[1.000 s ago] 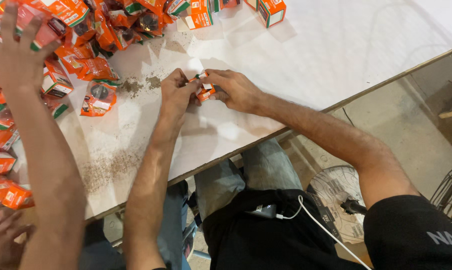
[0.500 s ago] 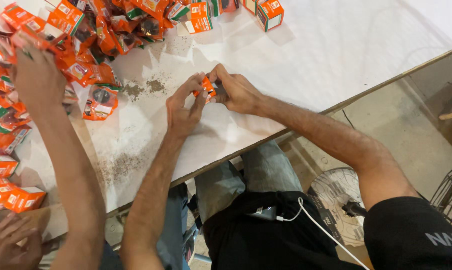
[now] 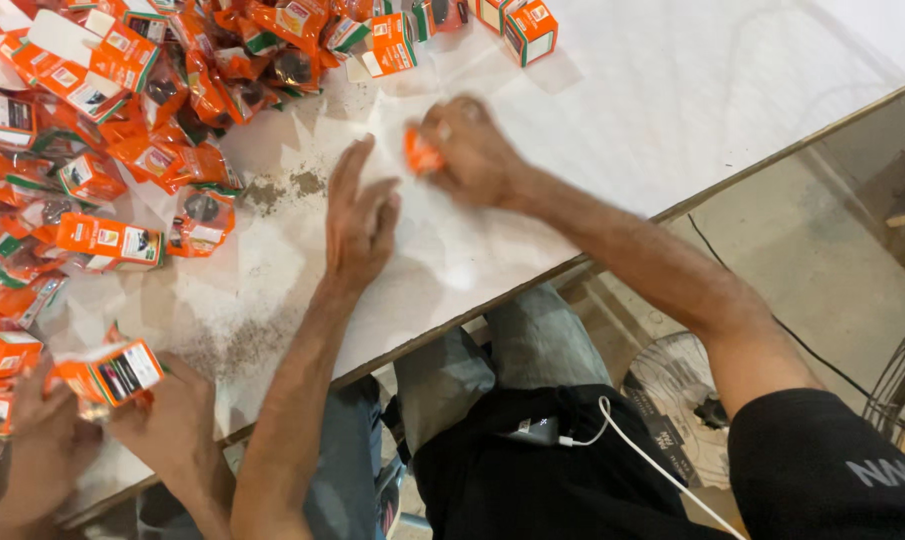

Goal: The person sits at a table covered with piles of small orange boxes and plastic-wrapped packets. They pick up a folded box, open it, place a packet inside, close the box flaps, and set the finished box on the table, repeating this with one item at a time.

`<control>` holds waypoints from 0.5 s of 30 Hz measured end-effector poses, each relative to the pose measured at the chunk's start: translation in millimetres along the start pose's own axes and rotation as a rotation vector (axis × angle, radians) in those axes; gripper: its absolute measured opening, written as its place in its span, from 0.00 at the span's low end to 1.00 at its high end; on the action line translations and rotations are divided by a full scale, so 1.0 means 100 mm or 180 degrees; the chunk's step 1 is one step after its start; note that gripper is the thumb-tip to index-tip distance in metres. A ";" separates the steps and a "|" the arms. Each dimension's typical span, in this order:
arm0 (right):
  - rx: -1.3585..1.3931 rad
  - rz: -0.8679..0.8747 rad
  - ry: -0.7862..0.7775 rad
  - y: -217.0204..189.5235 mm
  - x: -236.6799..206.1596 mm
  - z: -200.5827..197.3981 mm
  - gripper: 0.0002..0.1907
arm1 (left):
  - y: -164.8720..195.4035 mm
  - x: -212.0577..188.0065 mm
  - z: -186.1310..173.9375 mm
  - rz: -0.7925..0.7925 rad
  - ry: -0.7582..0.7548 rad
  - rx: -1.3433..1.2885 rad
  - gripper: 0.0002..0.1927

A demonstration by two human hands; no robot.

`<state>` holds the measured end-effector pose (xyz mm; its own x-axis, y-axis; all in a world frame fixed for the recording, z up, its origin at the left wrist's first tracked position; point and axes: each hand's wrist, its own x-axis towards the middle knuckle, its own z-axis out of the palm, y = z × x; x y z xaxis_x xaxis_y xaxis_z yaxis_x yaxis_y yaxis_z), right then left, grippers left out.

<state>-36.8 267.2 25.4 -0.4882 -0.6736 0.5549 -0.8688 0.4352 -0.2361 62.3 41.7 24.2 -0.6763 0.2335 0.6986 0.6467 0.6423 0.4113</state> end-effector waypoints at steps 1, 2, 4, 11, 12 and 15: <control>-0.0447 0.0188 0.0382 0.14 -0.02 -0.06 0.32 | -0.05 0.05 0.02 -0.0140 0.0085 0.0085 0.09; -0.0907 0.0365 0.0751 0.28 -0.05 -0.14 0.28 | -0.12 0.12 0.05 -0.0283 0.0181 0.0164 0.10; -0.1562 0.1289 0.0840 0.53 -0.11 -0.28 0.36 | -0.31 0.33 0.19 -0.0328 0.0304 0.0405 0.16; -0.0554 0.0364 0.0617 0.44 -0.11 -0.15 0.38 | -0.89 1.37 0.64 -0.0111 -0.0051 0.0815 0.42; -0.0503 0.0311 0.0500 0.39 -0.11 -0.13 0.38 | -0.89 1.43 0.68 -0.0143 -0.0300 0.0694 0.39; 0.0321 0.0570 0.0802 0.38 -0.08 -0.09 0.41 | -0.76 1.35 0.74 0.0545 -0.0563 0.0519 0.31</control>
<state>-65.2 294.3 18.8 -0.6092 -0.4172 0.6744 -0.7809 0.4637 -0.4186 -104.7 78.7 43.6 -0.6225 0.4631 0.6309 0.7012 0.6880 0.1868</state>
